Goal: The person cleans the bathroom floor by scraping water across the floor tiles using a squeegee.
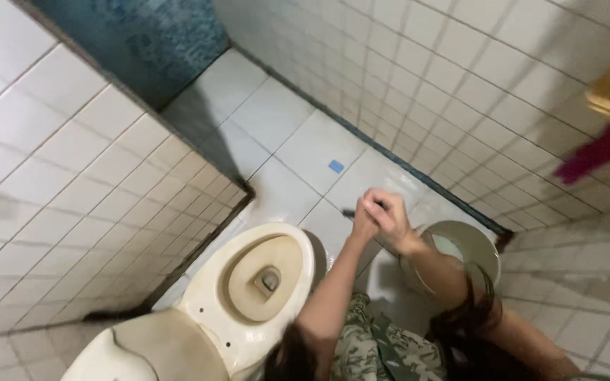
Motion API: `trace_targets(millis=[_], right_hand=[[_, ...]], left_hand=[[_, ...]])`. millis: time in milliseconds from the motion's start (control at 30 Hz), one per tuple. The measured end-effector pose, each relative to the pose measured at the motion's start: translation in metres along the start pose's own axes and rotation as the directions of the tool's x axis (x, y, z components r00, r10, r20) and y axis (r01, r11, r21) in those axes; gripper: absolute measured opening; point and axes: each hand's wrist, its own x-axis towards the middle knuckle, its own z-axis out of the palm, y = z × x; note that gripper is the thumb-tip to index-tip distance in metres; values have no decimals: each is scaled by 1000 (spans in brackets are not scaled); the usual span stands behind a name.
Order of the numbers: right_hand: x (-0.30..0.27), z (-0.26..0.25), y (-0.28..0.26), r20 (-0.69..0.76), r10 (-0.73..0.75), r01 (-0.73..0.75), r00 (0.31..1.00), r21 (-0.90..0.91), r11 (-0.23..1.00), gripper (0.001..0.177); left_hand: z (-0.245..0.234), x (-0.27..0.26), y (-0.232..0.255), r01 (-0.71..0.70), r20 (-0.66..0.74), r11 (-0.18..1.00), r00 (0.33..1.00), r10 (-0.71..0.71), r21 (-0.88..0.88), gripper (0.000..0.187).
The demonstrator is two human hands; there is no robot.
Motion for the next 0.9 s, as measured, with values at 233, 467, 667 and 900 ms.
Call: trace_targets(millis=[233, 467, 667, 900], right_hand=[[-111, -25, 19, -199, -97, 25, 975, -338, 941, 22], [-173, -42, 66, -344, -145, -10, 928, -411, 912, 19], [-145, -32, 67, -404, 52, -154, 913, -225, 962, 30], [-50, 9, 89, -309, -39, -68, 950, -326, 943, 17]], left_hand=[[51, -55, 31, -37, 315, 987, 945, 85, -156, 21], [70, -52, 65, -331, 712, 926, 694, 108, 182, 20], [66, -10, 51, -133, 721, 787, 515, -464, 602, 32], [-10, 38, -38, -166, 649, 899, 745, -156, 406, 31]])
